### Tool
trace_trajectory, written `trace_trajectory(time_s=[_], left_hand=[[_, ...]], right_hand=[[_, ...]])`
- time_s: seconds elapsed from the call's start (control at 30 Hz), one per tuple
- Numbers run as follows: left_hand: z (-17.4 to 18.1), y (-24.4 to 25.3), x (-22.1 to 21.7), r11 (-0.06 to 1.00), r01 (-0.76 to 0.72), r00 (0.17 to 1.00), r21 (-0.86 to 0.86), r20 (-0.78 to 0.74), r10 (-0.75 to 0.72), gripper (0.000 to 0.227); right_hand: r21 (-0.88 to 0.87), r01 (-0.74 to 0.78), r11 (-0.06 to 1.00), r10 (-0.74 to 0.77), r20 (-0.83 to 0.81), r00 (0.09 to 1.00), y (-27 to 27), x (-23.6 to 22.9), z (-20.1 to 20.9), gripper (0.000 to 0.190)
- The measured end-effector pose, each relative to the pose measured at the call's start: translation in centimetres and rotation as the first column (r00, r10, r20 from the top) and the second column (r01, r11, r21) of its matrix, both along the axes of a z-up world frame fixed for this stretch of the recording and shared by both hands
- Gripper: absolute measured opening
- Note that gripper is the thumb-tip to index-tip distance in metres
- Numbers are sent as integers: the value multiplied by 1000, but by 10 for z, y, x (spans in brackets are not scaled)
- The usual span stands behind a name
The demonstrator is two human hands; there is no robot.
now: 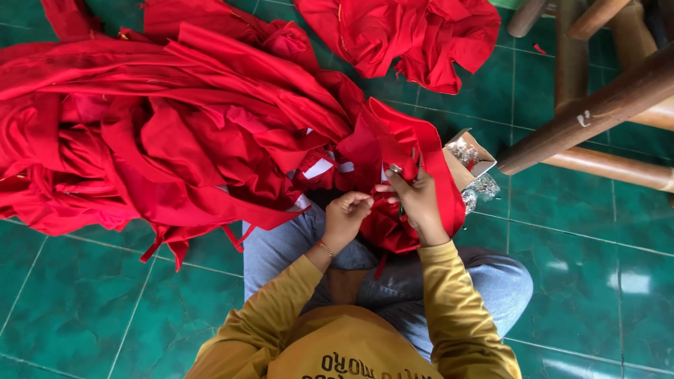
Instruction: Trimming excess threads and fabric from red garment components using small snips
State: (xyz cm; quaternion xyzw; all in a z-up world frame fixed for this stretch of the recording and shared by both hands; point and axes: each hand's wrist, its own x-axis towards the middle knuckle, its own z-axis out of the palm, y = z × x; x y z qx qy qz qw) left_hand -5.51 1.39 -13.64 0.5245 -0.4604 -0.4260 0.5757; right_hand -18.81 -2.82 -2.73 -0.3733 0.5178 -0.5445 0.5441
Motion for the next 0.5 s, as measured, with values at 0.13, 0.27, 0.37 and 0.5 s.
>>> trace_trajectory(time_s=[0.13,0.27,0.37,0.5], left_hand=[[-1,16,16,997,-83,993,-2,81,83,7],[-13,17,22,995,-89,996,-55,12,89,6],[-50,11,23,998,-51,986,-31,-162,45,6],[-58,13,32,999,39,976,-16,-214,-41,8]], right_hand=[[-4,-302,953,299,-124,946,-3,14,-15,28],[133,-499,857,512,-345,787,17,19,42,70],[73,-560,825,512,-516,687,19,-9,9,66],[216,-576,788,615,-311,724,44,-38,-24,57]])
